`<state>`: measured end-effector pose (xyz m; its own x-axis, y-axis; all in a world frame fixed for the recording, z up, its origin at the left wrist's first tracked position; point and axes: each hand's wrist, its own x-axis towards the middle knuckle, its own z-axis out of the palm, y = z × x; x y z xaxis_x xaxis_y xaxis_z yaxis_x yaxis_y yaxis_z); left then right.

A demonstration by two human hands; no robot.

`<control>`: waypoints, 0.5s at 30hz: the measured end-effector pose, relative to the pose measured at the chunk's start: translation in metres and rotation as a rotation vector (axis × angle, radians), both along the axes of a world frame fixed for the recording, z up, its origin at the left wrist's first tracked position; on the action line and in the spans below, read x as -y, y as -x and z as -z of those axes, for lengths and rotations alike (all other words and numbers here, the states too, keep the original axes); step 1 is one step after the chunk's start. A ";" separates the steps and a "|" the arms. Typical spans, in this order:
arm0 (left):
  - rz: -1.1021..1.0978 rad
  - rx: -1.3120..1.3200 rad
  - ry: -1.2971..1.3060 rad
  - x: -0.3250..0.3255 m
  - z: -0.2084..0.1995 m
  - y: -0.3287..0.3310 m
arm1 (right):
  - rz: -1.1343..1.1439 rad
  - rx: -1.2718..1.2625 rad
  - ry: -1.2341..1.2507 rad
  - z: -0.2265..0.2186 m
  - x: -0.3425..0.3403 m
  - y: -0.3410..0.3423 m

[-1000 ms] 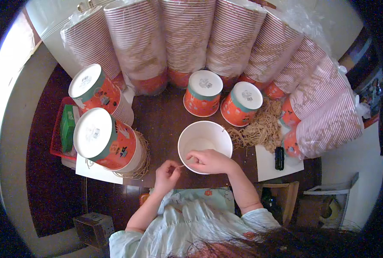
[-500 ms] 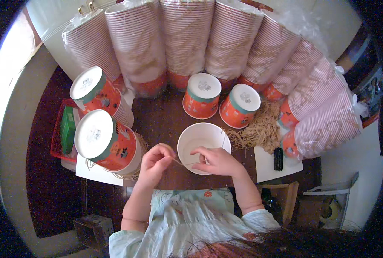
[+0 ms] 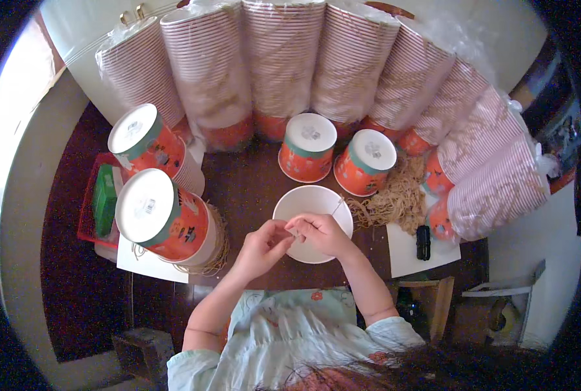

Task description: Attaching string handles to small decorative paper buckets for packaging.

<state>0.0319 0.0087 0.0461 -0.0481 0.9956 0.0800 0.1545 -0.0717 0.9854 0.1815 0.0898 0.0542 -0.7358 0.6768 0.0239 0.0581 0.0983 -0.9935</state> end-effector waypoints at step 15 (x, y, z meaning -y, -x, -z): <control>-0.091 -0.427 0.042 -0.001 0.004 -0.004 | 0.036 -0.023 0.005 -0.001 -0.001 -0.006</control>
